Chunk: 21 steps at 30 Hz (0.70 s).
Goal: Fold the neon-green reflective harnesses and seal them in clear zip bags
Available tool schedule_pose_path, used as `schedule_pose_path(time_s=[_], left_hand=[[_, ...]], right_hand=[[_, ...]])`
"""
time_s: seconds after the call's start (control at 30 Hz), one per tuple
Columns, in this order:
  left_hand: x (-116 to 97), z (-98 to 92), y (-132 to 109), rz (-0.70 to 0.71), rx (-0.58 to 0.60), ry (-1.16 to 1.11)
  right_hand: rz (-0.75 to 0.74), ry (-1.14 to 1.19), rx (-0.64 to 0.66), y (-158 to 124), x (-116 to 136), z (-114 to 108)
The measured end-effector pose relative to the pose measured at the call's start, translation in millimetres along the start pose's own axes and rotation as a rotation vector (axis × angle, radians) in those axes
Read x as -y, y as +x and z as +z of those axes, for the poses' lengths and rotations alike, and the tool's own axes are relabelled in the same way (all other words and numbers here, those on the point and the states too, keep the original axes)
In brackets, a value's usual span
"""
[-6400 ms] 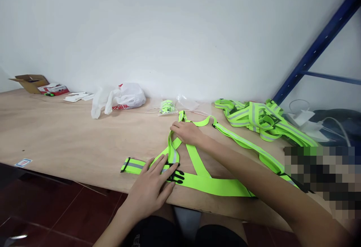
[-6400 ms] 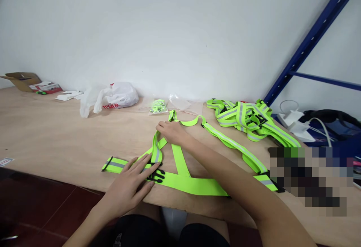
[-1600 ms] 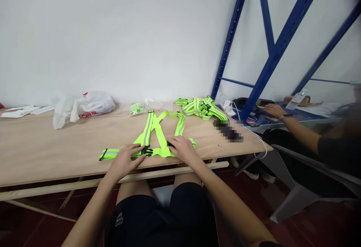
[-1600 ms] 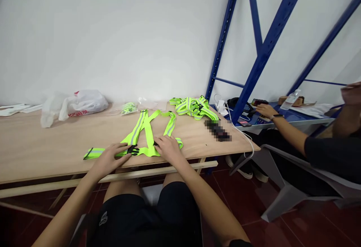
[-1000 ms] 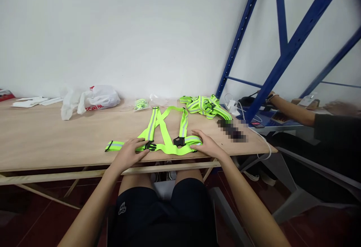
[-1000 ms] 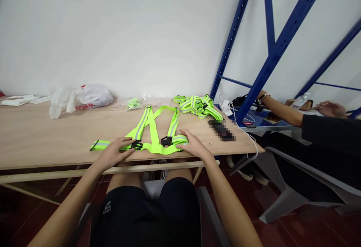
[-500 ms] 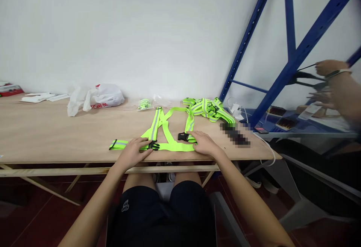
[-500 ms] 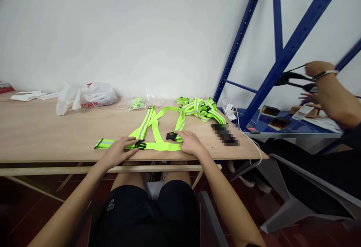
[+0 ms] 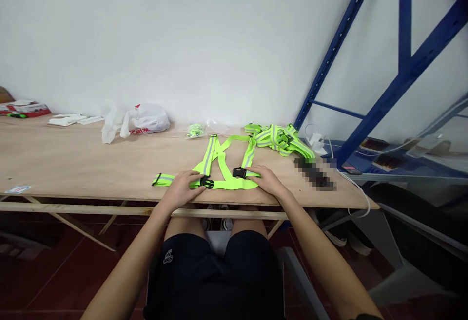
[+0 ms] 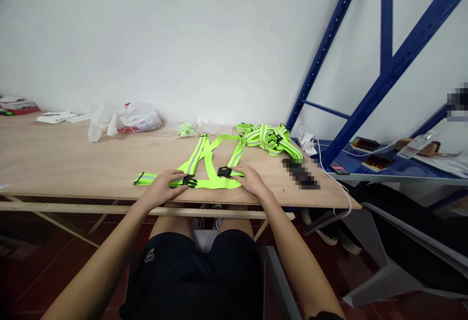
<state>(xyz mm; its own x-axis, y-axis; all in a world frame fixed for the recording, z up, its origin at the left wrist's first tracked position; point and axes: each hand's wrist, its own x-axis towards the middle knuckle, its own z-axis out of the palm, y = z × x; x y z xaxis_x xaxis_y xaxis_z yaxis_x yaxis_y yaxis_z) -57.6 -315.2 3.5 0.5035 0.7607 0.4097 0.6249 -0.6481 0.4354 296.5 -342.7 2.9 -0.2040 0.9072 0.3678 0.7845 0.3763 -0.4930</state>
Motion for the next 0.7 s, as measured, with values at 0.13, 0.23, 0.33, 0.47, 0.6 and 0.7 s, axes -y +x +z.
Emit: schedule_pose_path(time_s=[0.13,0.23,0.33,0.47,0.6,0.7], left_hand=[[-3,-0.8,4,0.0,-0.131,-0.084],[-6,3.9,6,-0.012,-0.133,-0.118],[-10,11.4,5,-0.028,-0.065,-0.086],[-12,16.0,3,-0.028,-0.011,-0.032],[-11,15.8,4,-0.03,0.01,0.001],[-11,16.2,5,-0.017,0.01,0.025]], right_hand=[[-0.009,0.015,0.044,7,0,-11],[0.015,-0.006,0.114,10,5,-13],[0.087,-0.1,0.059,11,11,-5],[0.116,-0.238,-0.02,13,18,2],[0.119,-0.328,-0.088,18,29,-16],[0.123,-0.428,-0.225,25,46,-31]])
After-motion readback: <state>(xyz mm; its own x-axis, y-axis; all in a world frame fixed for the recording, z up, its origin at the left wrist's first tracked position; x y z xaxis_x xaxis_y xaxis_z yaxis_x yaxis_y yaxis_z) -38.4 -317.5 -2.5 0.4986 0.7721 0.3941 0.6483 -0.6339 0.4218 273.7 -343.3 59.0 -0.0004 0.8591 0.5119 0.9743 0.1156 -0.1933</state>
